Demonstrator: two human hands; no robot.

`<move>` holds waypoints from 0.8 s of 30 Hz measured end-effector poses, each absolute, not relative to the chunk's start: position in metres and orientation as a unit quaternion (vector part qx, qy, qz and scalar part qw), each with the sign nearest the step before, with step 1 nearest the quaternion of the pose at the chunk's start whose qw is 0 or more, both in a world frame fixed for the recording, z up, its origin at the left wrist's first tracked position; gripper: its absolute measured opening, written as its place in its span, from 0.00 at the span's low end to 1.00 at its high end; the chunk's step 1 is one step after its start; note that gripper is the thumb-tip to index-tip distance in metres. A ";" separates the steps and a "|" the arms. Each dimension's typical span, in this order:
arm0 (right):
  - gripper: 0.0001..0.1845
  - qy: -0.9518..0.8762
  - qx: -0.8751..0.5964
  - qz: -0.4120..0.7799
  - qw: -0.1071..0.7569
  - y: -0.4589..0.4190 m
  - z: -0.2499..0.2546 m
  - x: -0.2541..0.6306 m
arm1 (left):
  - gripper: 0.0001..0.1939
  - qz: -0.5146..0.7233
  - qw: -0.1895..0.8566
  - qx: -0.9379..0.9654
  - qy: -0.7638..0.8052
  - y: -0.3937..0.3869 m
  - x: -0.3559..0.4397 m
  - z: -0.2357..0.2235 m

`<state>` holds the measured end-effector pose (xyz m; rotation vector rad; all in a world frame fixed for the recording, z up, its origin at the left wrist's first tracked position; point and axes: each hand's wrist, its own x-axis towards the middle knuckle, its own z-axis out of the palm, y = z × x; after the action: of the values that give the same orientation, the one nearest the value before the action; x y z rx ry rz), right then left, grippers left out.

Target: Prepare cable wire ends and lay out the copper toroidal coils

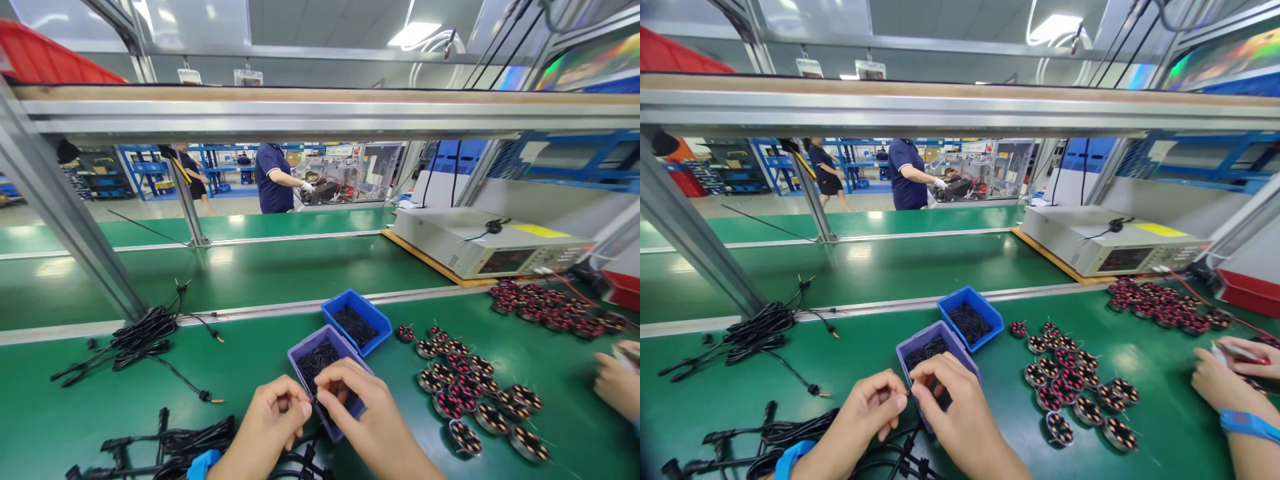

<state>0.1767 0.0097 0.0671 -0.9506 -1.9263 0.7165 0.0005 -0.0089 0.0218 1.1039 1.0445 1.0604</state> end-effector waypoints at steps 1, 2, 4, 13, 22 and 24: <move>0.06 -0.771 -0.381 0.286 0.422 0.010 0.066 0.177 | 0.26 0.458 0.600 0.476 0.451 -0.009 0.000 0.021; 0.06 -0.772 -0.381 0.285 0.422 0.010 0.065 0.177 | 0.26 0.458 0.600 0.476 0.452 -0.009 0.000 0.021; 0.07 -0.771 -0.383 0.282 0.423 0.010 0.064 0.177 | 0.26 0.460 0.597 0.477 0.453 -0.008 0.000 0.018; 0.07 -0.769 -0.391 0.288 0.416 0.009 0.066 0.176 | 0.26 0.456 0.593 0.474 0.464 -0.009 0.001 0.024; 0.08 -0.768 -0.396 0.320 0.390 0.006 0.064 0.170 | 0.25 0.467 0.594 0.475 0.451 -0.008 0.003 0.016; 0.09 -0.755 -0.395 0.328 0.407 0.009 0.064 0.172 | 0.25 0.467 0.593 0.479 0.448 -0.007 0.003 0.015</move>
<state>0.1720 0.0085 0.0644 -0.9972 -1.9045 0.8262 0.0028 -0.0072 0.0147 1.1131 1.0415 1.0853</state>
